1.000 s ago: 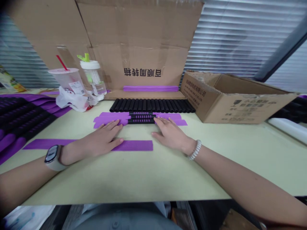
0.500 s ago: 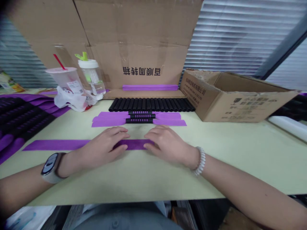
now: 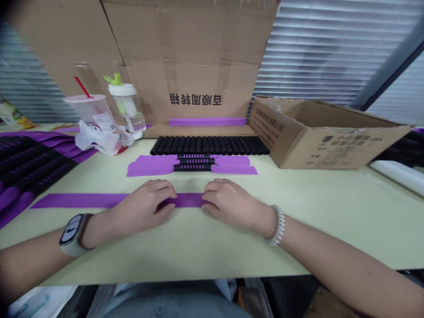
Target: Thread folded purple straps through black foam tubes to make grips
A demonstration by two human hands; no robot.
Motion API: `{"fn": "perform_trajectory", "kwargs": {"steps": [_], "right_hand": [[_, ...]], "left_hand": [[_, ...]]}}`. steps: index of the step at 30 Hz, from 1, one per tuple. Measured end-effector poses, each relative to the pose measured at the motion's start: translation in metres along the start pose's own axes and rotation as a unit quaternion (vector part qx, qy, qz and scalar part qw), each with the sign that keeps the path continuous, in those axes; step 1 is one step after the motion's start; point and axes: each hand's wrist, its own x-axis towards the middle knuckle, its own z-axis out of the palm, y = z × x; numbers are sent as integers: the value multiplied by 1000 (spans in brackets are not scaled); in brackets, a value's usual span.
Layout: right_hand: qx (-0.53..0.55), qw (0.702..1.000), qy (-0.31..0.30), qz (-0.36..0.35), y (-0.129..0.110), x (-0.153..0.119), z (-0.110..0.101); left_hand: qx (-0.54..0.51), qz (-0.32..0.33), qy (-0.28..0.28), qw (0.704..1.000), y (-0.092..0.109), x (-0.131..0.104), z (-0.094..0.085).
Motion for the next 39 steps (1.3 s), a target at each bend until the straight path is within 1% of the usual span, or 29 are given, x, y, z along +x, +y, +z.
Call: {"fn": "perform_trajectory", "kwargs": {"steps": [3,5,10,16,18,22,26,33,39], "right_hand": [[13,1000,-1,5,-1,1,-1],[31,999,2,9,-2,2,-1],[63,998,10,26,-3,4,0],[62,997,11,37,-6,7,6],[70,997,16,39,-7,7,8],[77,996,21,36,-9,9,8],[71,997,13,40,-9,10,7],[57,998,1,41,-9,11,6],[44,998,8,45,-9,11,6]], "left_hand": [[-41,18,29,999,-2,1,3],[-53,22,36,998,-3,1,5],[-46,19,16,999,-4,3,11],[-76,5,36,996,0,8,11],[-79,3,32,996,2,11,11],[-59,20,5,998,3,19,11],[-66,41,-6,997,3,25,12],[-93,42,16,995,3,24,21],[-99,34,23,994,5,27,21]]}}
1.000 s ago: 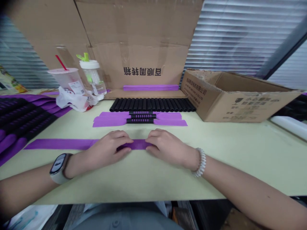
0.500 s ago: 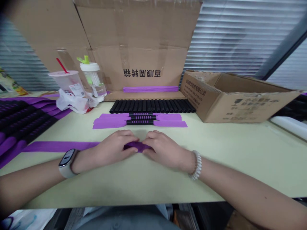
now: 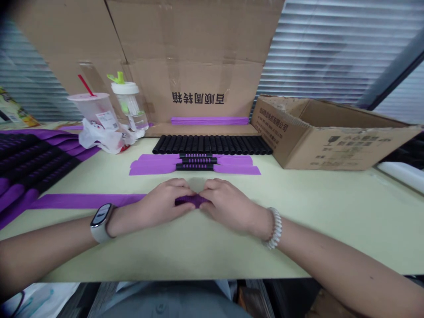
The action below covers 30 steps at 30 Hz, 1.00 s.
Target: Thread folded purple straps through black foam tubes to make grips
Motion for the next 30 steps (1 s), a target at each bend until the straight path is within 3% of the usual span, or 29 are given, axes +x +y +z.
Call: {"fn": "perform_trajectory", "kwargs": {"steps": [14,30], "right_hand": [[-6,1000,5,-5,2,1,6],[-57,998,14,-29,4,5,11]], "left_hand": [[-35,-8,21,999,2,1,2],[2,-34,24,999,7,3,7]]}}
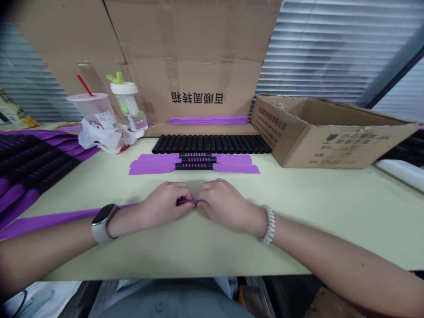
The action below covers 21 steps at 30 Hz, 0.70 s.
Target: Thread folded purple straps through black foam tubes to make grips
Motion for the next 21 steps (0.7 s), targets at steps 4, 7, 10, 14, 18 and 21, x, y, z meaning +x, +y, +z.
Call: {"fn": "perform_trajectory", "kwargs": {"steps": [4,7,10,14,18,21], "right_hand": [[-37,999,1,-11,0,1,1],[-23,1000,3,-18,0,2,0],[101,995,15,-13,2,0,-3],[311,949,-14,55,6,-3,-9],[336,934,-23,117,7,-6,-13],[262,960,33,92,8,-7,-16]], "left_hand": [[56,15,18,998,0,-3,2],[71,38,16,997,1,-4,0],[98,65,-2,993,4,-8,-8],[159,73,0,985,12,-13,-20],[202,67,27,977,14,-16,-27],[245,72,42,966,12,-17,-32]]}}
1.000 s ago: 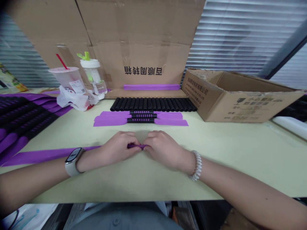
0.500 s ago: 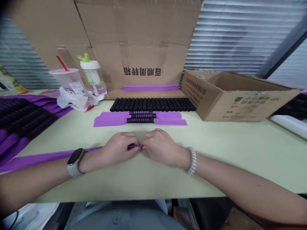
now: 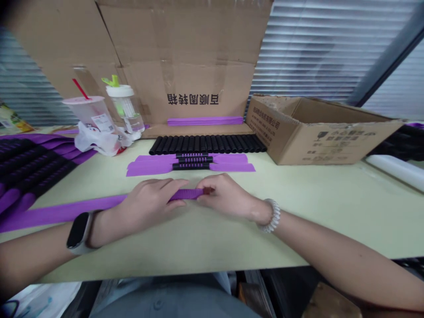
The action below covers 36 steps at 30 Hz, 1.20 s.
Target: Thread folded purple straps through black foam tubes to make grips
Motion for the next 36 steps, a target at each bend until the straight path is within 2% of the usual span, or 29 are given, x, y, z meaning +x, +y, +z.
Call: {"fn": "perform_trajectory", "kwargs": {"steps": [2,4,7,9,12,14,16,24,36], "right_hand": [[-70,993,59,-74,2,-1,-4],[-142,972,111,-149,8,-1,-8],[-197,949,141,-201,19,0,-14],[-202,952,119,-198,23,0,-16],[-183,966,17,-180,22,-2,-17],[-154,971,-54,-174,16,-3,-16],[-134,973,-91,-162,9,-4,-15],[-151,982,-83,-71,-2,-5,-3],[-183,977,-79,-81,-5,-4,1]], "left_hand": [[36,25,10,999,-3,1,-3],[70,45,13,996,-4,2,-6],[91,40,-20,995,-2,2,-5],[70,24,-61,995,0,1,-3],[-17,6,-113,993,3,0,1],[-76,-6,-127,989,3,-1,3],[-108,-20,-128,986,1,0,5],[-224,-42,-71,971,-4,3,21],[-235,-45,-57,969,-2,4,24]]}}
